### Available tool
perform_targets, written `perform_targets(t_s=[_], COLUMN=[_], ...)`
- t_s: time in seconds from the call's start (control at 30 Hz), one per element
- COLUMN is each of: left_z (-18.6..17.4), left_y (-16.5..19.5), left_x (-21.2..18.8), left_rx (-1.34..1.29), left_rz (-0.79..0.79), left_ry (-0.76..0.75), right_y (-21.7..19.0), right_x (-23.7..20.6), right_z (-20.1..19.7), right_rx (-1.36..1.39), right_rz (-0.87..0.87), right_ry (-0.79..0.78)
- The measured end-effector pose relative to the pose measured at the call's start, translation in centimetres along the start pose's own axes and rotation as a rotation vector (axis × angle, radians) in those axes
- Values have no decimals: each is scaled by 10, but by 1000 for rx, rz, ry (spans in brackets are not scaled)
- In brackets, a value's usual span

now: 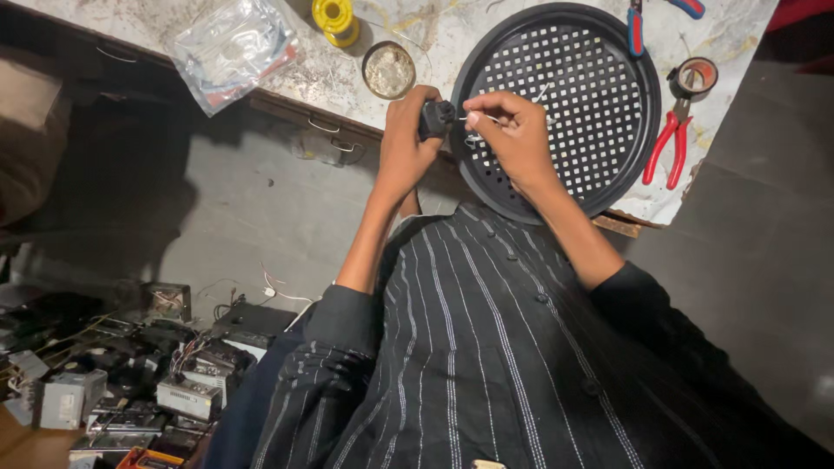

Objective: The person assembles an electronic device by first attaching a wire to a perforated plastic basket and testing it with a flashlight. They then use a power drill to secure a circuit board into a metal casing, handling screws and a plastic bag of components along the way.

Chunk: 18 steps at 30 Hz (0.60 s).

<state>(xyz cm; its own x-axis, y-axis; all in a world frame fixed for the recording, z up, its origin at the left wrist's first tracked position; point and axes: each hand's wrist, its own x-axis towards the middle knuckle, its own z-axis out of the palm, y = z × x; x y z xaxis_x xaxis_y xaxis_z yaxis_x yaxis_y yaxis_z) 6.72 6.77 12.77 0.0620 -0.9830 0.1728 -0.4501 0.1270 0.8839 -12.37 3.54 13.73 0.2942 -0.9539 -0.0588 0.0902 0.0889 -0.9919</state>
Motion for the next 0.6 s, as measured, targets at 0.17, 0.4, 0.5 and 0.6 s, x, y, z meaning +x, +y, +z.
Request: perform_targets(t_s=[0.17,0.4,0.5,0.6], left_z=[-6,-5,-6,-5], left_y=[4,5,5,6], left_x=[0,-2,-3,-3], left_rx=[33,30,44,54], left_rz=[43,13,28,24], left_ry=[-37,-56,-69,-78], right_y=[8,4,0,-4], right_x=[1,1,0,-1], right_z=[-3,-4,-2,-1], right_rx=[-45,-185,-230,-310], right_rz=[-55,-74,-92,-128], right_ry=[-6,-10,-4,13])
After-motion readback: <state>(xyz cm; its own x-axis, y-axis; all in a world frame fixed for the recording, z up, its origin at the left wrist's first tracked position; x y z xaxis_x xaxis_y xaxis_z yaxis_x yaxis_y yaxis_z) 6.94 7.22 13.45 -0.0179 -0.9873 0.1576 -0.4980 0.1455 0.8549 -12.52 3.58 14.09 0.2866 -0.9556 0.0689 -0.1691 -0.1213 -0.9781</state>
